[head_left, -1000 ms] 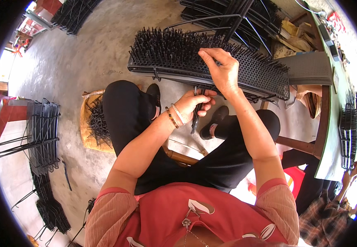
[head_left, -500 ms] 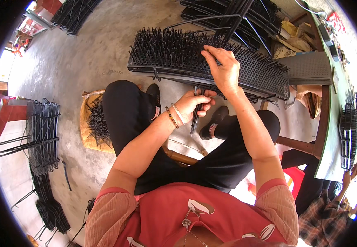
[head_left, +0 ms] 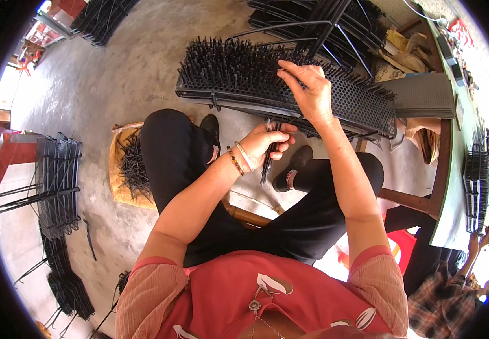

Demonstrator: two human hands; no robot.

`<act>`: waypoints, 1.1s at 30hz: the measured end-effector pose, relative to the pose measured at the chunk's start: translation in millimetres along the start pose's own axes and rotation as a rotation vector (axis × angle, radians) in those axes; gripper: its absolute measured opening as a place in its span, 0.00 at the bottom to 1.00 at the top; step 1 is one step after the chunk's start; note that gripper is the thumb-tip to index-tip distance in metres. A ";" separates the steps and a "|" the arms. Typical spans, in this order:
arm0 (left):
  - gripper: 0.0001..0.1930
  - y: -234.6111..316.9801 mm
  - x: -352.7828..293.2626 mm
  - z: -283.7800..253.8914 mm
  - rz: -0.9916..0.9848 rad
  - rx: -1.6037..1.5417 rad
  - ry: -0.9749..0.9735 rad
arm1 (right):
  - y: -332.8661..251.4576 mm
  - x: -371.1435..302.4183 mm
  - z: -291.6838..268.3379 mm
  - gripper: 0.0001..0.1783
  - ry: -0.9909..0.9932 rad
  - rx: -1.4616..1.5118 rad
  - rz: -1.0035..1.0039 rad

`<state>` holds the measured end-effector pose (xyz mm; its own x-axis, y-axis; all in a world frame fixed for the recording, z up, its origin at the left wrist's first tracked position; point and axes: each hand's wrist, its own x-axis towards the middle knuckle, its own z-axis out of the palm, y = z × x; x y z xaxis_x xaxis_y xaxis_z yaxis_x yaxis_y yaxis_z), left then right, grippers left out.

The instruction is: Assembling industrial brushes by inserting bundles of bristles into a plastic or metal frame.

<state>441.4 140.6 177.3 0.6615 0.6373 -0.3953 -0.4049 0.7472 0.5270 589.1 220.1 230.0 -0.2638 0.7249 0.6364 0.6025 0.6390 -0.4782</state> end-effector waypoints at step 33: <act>0.15 -0.1 0.1 0.7 0.013 0.024 -0.012 | 4.5 -4.2 2.7 0.13 -0.053 -0.246 -0.166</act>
<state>442.0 140.5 177.7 0.6640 0.6445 -0.3791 -0.3985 0.7340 0.5500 590.9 220.6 223.6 -0.4089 0.6327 0.6576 0.7108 0.6728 -0.2053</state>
